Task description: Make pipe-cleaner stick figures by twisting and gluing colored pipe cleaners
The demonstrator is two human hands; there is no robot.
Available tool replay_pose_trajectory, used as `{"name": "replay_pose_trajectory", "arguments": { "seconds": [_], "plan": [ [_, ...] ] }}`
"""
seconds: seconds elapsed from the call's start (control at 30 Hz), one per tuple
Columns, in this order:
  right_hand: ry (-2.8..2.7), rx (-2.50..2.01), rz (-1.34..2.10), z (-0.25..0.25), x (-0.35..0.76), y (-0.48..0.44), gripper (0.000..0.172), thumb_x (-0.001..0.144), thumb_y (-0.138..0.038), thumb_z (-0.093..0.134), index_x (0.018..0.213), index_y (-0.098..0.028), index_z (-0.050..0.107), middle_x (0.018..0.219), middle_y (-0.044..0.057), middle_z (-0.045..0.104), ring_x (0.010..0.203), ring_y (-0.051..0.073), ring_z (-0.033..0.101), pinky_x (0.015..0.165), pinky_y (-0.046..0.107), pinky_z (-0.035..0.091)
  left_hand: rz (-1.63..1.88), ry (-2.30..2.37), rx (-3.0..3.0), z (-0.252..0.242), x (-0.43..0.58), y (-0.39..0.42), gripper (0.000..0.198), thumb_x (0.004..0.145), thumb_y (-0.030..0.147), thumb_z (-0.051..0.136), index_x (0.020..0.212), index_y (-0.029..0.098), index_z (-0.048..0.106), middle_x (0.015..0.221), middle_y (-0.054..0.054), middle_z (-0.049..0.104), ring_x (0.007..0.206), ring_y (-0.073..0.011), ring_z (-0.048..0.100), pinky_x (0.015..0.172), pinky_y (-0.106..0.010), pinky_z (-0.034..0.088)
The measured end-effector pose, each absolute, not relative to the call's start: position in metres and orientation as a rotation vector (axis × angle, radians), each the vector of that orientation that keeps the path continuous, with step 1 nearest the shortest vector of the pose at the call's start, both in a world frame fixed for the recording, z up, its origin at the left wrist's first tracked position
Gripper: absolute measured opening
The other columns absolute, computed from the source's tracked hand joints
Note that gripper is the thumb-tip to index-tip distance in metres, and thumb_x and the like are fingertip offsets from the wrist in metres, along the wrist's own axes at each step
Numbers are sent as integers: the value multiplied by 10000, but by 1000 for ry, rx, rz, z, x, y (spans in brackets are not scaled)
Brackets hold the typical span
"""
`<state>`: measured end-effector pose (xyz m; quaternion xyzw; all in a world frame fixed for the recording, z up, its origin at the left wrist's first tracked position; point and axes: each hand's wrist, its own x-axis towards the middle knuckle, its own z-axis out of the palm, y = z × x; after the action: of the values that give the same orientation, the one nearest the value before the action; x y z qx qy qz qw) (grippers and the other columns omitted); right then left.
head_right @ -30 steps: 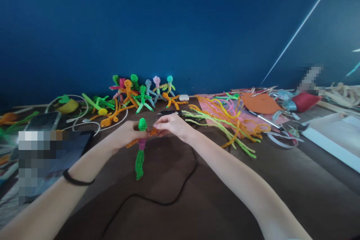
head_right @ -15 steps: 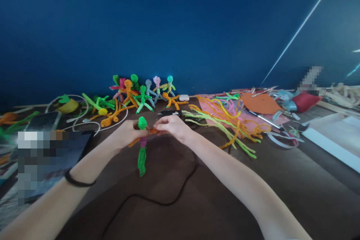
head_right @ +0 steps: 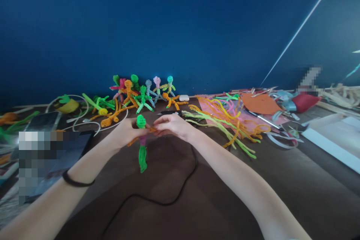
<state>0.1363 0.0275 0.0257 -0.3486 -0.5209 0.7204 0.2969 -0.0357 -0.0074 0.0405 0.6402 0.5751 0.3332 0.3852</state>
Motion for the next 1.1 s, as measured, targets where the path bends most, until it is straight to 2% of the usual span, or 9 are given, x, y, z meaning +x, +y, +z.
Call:
{"name": "replay_pose_trajectory", "arguments": {
  "seconds": [0.13, 0.3, 0.43, 0.57, 0.67, 0.77, 0.83, 0.97, 1.1],
  "plan": [
    [-1482, -915, 1950, 28, 139, 26, 130, 663, -158, 656, 768, -93, 617, 655, 54, 660, 609, 130, 638, 612, 251, 510, 842, 1450, 1625, 41, -37, -7, 165, 592, 282, 637, 680, 144, 646, 555, -1, 623, 600, -163, 556, 607, -268, 415],
    [-1598, -921, 1825, 25, 139, 25, 161, 651, -192, 683, 758, -100, 605, 658, 49, 659, 600, 135, 639, 609, 271, 521, 839, 1432, 1532, 42, -40, -6, 184, 568, 298, 678, 671, 150, 643, 568, 10, 619, 578, -145, 546, 590, -260, 414],
    [-1827, -911, 1588, 23, 137, 23, 109, 709, -224, 631, 739, -125, 594, 622, 24, 637, 573, 125, 620, 579, 263, 511, 816, 1370, 1404, 42, -43, -5, 157, 554, 260, 697, 662, 157, 646, 582, 14, 623, 567, -132, 549, 575, -249, 414],
    [-2036, -940, 1193, 23, 137, 18, 53, 757, -182, 559, 713, -159, 578, 610, 7, 607, 544, 110, 584, 555, 247, 470, 765, 1310, 1334, 39, -45, -5, 181, 578, 288, 693, 689, 154, 646, 562, 2, 611, 563, -137, 558, 557, -249, 417],
    [-2065, -1004, 1058, 23, 136, 17, 72, 768, -179, 534, 702, -164, 558, 615, 8, 593, 540, 116, 571, 551, 255, 453, 795, 1263, 1263, 37, -47, -5, 286, 578, 314, 707, 805, 152, 642, 689, -12, 636, 645, -145, 584, 611, -260, 449],
    [-1948, -1083, 1125, 21, 136, 21, 76, 768, -164, 522, 694, -160, 532, 614, 8, 580, 537, 110, 568, 552, 248, 459, 795, 1236, 1232, 35, -49, -4, 391, 568, 322, 725, 907, 157, 620, 846, -39, 649, 788, -170, 603, 703, -286, 471],
    [-1868, -1095, 1175, 19, 137, 25, 70, 763, -158, 527, 693, -158, 530, 615, 6, 577, 534, 100, 569, 548, 233, 458, 780, 1257, 1260, 32, -52, -3, 387, 576, 337, 722, 897, 143, 625, 863, -59, 654, 834, -183, 604, 737, -293, 468],
    [-1767, -1124, 1381, 20, 139, 30, 71, 757, -151, 527, 687, -148, 539, 600, 10, 592, 504, 88, 562, 485, 200, 429, 835, 1298, 1301, 27, -56, 2, 347, 598, 379, 698, 827, 122, 651, 826, -64, 664, 785, -173, 604, 744, -296, 466],
    [-1639, -1085, 1726, 23, 143, 32, 119, 777, -170, 497, 677, -126, 544, 563, 24, 599, 458, 80, 552, 430, 176, 389, 869, 1317, 1310, 28, -54, 2, 344, 584, 358, 708, 842, 136, 656, 821, -47, 667, 764, -163, 597, 715, -285, 468]
  ]
}}
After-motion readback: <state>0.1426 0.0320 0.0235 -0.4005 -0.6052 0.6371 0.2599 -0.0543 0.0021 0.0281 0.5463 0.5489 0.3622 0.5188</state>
